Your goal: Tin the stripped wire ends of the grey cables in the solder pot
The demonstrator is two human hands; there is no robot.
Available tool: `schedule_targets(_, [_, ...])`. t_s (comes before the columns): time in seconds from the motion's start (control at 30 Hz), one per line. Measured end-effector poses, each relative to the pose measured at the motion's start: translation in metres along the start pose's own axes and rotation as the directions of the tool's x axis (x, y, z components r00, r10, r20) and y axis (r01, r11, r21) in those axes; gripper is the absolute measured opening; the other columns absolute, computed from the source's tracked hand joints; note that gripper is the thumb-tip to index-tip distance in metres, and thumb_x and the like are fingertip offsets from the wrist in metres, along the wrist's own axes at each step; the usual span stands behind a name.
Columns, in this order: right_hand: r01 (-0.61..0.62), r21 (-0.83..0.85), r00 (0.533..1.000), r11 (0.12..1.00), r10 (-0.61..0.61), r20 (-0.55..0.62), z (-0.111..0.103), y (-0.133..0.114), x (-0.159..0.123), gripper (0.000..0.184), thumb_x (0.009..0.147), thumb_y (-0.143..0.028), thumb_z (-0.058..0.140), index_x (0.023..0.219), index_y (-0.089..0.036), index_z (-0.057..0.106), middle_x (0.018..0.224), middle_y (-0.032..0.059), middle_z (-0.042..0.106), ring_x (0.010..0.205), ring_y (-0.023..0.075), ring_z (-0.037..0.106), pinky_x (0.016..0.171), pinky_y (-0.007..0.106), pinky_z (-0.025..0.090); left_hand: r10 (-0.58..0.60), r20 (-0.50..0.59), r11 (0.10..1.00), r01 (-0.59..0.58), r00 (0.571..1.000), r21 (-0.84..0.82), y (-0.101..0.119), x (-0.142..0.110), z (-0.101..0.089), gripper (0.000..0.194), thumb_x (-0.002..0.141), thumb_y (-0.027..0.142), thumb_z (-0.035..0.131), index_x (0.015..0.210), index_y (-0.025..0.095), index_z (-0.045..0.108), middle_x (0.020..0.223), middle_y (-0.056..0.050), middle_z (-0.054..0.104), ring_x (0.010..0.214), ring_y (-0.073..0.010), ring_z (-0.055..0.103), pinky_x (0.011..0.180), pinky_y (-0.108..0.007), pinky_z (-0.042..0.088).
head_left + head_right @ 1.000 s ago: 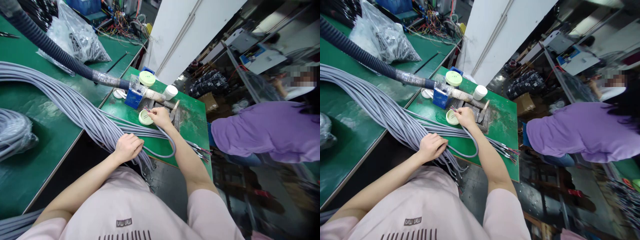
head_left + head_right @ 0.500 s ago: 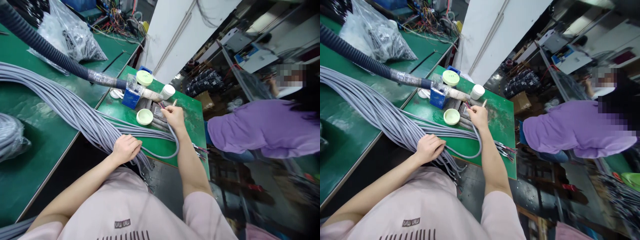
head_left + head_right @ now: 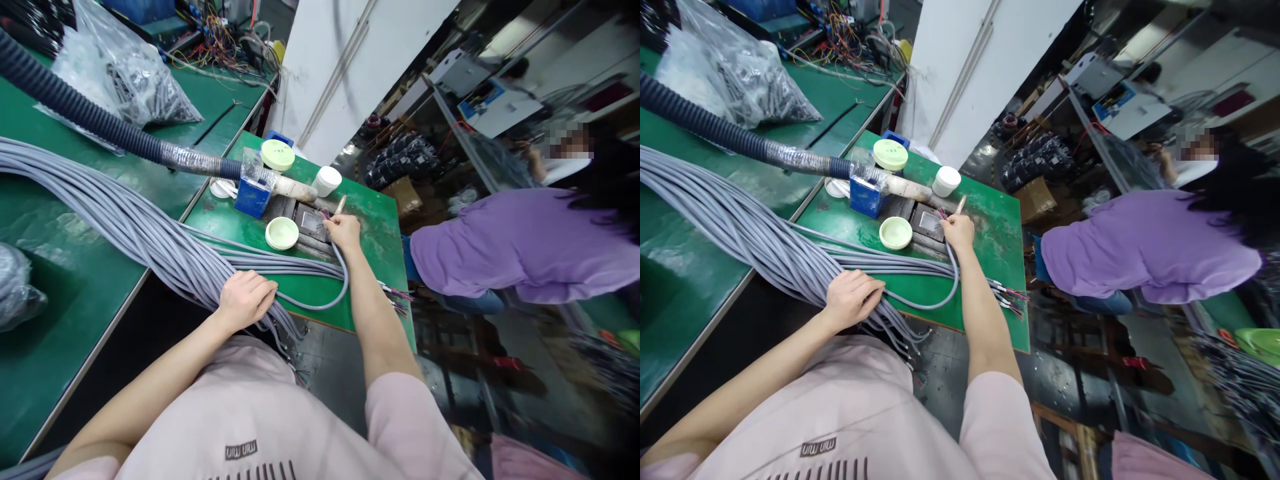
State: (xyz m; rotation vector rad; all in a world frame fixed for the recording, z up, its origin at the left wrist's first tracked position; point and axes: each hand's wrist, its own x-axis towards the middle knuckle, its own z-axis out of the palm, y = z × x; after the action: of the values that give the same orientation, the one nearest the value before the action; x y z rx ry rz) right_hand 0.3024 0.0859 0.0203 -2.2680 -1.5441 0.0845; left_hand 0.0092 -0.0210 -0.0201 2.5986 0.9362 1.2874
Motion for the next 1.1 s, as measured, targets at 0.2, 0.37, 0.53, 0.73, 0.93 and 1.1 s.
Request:
schedule_targets(0.2, [-0.008, 0.008, 1.000, 1.000, 0.008, 0.010, 0.004, 0.000, 0.001, 0.018, 0.071, -0.030, 0.062, 0.060, -0.019, 0.072, 0.059, 0.0039, 0.068, 0.063, 0.0185, 0.060, 0.064, 0.027, 0.041, 0.003, 0.000, 1.000, -0.003, 1.000, 0.010, -0.001, -0.001, 0.001, 0.008, 0.088, 0.020, 0.057, 0.088, 0.019, 0.064, 0.072, 0.000, 0.069, 0.068, -0.0136, 0.059, 0.061, -0.031, 0.036])
schedule_targets(0.37, [0.003, 0.077, 1.000, 0.997, -0.002, -0.012, -0.006, -0.001, -0.006, 0.021, 0.072, -0.030, 0.061, 0.057, -0.017, 0.069, 0.056, 0.0033, 0.066, 0.060, 0.0177, 0.059, 0.063, 0.027, 0.041, -0.021, 0.030, 0.999, 0.022, 0.999, -0.038, 0.001, 0.003, -0.001, 0.010, 0.088, 0.022, 0.056, 0.088, 0.019, 0.066, 0.073, -0.002, 0.070, 0.068, -0.0146, 0.061, 0.060, -0.031, 0.037])
schedule_targets(0.53, [0.029, 0.195, 0.999, 0.980, -0.022, -0.036, -0.018, 0.000, -0.029, 0.025, 0.075, -0.033, 0.057, 0.057, -0.016, 0.065, 0.053, 0.0010, 0.063, 0.055, 0.0154, 0.056, 0.058, 0.026, 0.041, -0.213, 0.273, 0.738, 0.338, 0.938, -0.584, 0.003, -0.003, -0.028, 0.020, 0.089, 0.034, 0.056, 0.093, 0.018, 0.068, 0.081, -0.007, 0.074, 0.073, -0.0168, 0.067, 0.068, -0.032, 0.049])
schedule_targets(0.73, [0.066, 0.493, 0.993, 0.867, -0.008, -0.120, -0.012, 0.012, -0.055, 0.024, 0.070, -0.036, 0.060, 0.055, -0.018, 0.062, 0.050, -0.0005, 0.059, 0.050, 0.0130, 0.049, 0.056, 0.026, 0.040, -0.037, 0.941, 0.072, 0.941, 0.335, -0.332, -0.013, -0.067, -0.029, 0.026, 0.074, 0.041, 0.071, 0.083, 0.017, 0.073, 0.074, -0.006, 0.074, 0.068, -0.0171, 0.067, 0.064, -0.027, 0.050])
schedule_targets(0.93, [0.096, 0.603, 0.984, 0.792, 0.017, -0.178, -0.007, 0.015, -0.061, 0.022, 0.068, -0.036, 0.063, 0.055, -0.018, 0.062, 0.048, 0.0001, 0.055, 0.046, 0.0119, 0.043, 0.054, 0.029, 0.038, -0.626, 0.779, -0.013, 0.999, -0.035, 0.034, -0.056, -0.136, 0.008, 0.019, 0.070, 0.029, 0.075, 0.063, 0.013, 0.066, 0.055, 0.000, 0.062, 0.055, -0.0123, 0.057, 0.057, -0.023, 0.045])
schedule_targets(1.1, [0.073, 0.606, 0.982, 0.792, 0.050, -0.184, -0.006, 0.015, -0.063, 0.018, 0.068, -0.030, 0.063, 0.054, -0.019, 0.061, 0.050, 0.0013, 0.057, 0.047, 0.0130, 0.045, 0.054, 0.030, 0.039, -0.883, 0.426, -0.192, 0.980, -0.196, 0.052, -0.094, -0.163, 0.018, 0.034, 0.091, 0.036, 0.057, 0.118, 0.014, 0.057, 0.115, -0.009, 0.061, 0.098, -0.0203, 0.062, 0.083, -0.040, 0.055])
